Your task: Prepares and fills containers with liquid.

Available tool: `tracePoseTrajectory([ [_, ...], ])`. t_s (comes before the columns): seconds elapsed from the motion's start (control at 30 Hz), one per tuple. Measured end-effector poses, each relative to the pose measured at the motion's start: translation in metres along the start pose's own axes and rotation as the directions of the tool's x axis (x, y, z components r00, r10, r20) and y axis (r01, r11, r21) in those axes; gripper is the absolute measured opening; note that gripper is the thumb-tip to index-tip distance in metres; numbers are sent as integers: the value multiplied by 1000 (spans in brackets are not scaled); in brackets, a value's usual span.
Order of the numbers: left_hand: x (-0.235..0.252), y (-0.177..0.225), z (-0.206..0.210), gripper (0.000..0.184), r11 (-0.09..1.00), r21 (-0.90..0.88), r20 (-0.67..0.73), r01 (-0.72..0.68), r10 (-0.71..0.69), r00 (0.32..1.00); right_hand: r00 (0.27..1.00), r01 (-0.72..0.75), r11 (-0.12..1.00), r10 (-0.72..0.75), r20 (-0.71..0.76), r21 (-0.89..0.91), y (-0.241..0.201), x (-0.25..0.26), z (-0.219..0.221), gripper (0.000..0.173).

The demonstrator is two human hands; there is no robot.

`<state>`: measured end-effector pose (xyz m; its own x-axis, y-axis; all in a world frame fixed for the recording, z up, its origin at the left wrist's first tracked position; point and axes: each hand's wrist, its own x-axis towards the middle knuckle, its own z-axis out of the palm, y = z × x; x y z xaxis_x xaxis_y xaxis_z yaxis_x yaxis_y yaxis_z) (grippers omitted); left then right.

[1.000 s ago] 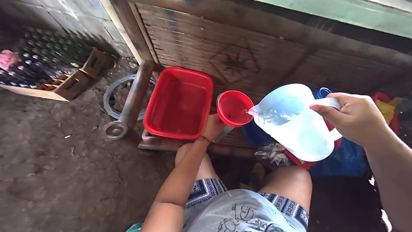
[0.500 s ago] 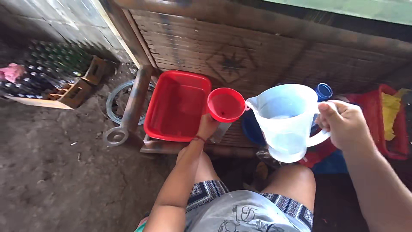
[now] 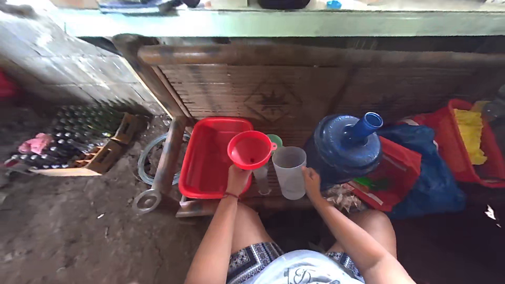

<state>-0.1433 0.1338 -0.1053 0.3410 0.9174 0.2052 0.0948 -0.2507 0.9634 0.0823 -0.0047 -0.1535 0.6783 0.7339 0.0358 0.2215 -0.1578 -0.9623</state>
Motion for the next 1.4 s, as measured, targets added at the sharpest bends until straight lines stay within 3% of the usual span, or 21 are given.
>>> tracePoseTrajectory([
  [0.17,-6,5,1,29,1000,-10,13,5,-5,1000,984,-174,961,163,68,213,51,0,31,35],
  [0.27,-7,9,5,30,999,-17,18,44,-44,999,969,-216,952,182,167,217,60,-9,28,37],
  [0.33,-7,9,8,31,996,-28,29,80,-79,996,945,-270,952,232,232,144,58,-10,18,38],
  [0.47,-4,4,15,24,997,-14,52,78,-77,996,881,-301,934,349,321,-191,35,-15,-10,47],
  [0.53,-4,5,19,24,997,-4,51,79,-79,996,936,-165,954,232,264,-251,4,-23,-22,62],
  [0.6,-5,7,23,22,997,31,49,68,-69,996,979,100,979,-64,195,-178,-30,-33,-28,64],
  [0.7,-7,11,24,20,994,105,97,33,-43,994,880,441,896,-423,214,-42,-82,-39,-25,66],
  [0.8,-6,11,26,19,987,157,132,-39,19,991,798,535,844,-490,350,-37,-120,-31,-11,61],
  [0.93,-5,10,32,23,978,194,101,-80,62,993,797,528,847,-469,379,-63,-140,-10,4,21],
  [1.13,6,0,36,23,971,170,113,-169,151,982,852,504,863,-488,192,-40,-170,2,-22,17],
  [1.27,9,-2,34,20,985,122,75,-120,111,991,743,609,731,-661,-100,-309,-201,7,-110,23],
  [1.4,10,-5,32,18,994,61,49,-91,88,995,668,469,712,-673,-317,-523,-195,20,-195,31],
])
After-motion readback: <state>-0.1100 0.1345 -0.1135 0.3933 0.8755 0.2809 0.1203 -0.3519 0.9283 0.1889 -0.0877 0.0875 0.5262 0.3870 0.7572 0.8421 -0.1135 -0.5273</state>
